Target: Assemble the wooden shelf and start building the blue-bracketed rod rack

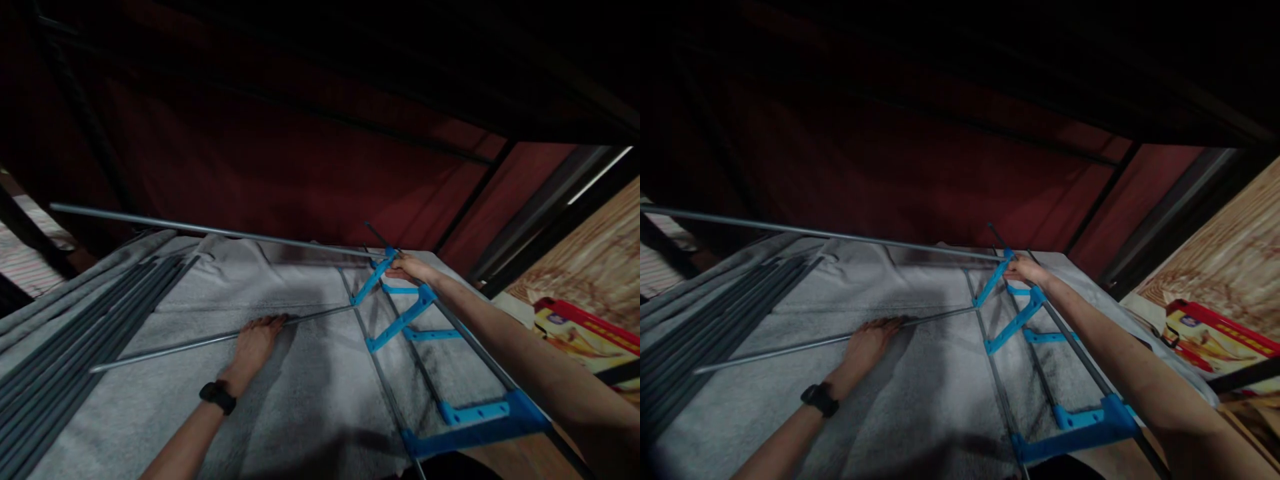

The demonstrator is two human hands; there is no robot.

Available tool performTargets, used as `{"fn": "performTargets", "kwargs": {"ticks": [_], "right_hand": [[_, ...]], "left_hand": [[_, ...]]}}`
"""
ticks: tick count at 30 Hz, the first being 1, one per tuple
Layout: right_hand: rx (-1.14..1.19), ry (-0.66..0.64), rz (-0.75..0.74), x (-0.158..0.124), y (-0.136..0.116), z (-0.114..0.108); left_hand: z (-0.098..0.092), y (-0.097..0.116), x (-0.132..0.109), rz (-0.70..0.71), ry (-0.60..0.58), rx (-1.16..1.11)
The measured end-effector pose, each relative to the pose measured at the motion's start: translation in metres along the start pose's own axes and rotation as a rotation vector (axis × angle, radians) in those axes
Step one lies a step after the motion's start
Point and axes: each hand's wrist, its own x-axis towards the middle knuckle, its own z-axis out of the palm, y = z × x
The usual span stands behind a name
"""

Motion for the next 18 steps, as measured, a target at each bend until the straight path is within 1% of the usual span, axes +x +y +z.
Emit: {"fn": "performTargets", "kwargs": {"ticks": [5, 10, 13, 18], "right_hand": [[-0.002, -0.007, 0.013, -0.002, -0.001, -0.001], [-0.001, -0.010, 0.019, -0.004, -0.004, 0.001], [0.002, 0.000, 0.025, -0.004, -0.006, 0.004], [-0.038, -0.017, 0.002, -0.004, -0.007, 0.007]], "left_hand": [[-0.002, -0.009, 0.006, 0.024, 0.016, 0.060], [-0.005, -0.006, 0.010, 0.054, 0.032, 0.102], [-0.007, -0.004, 0.011, 0.046, 0.035, 0.101], [-0.013, -0.005, 0.015, 0.039, 0.025, 0.077]]}}
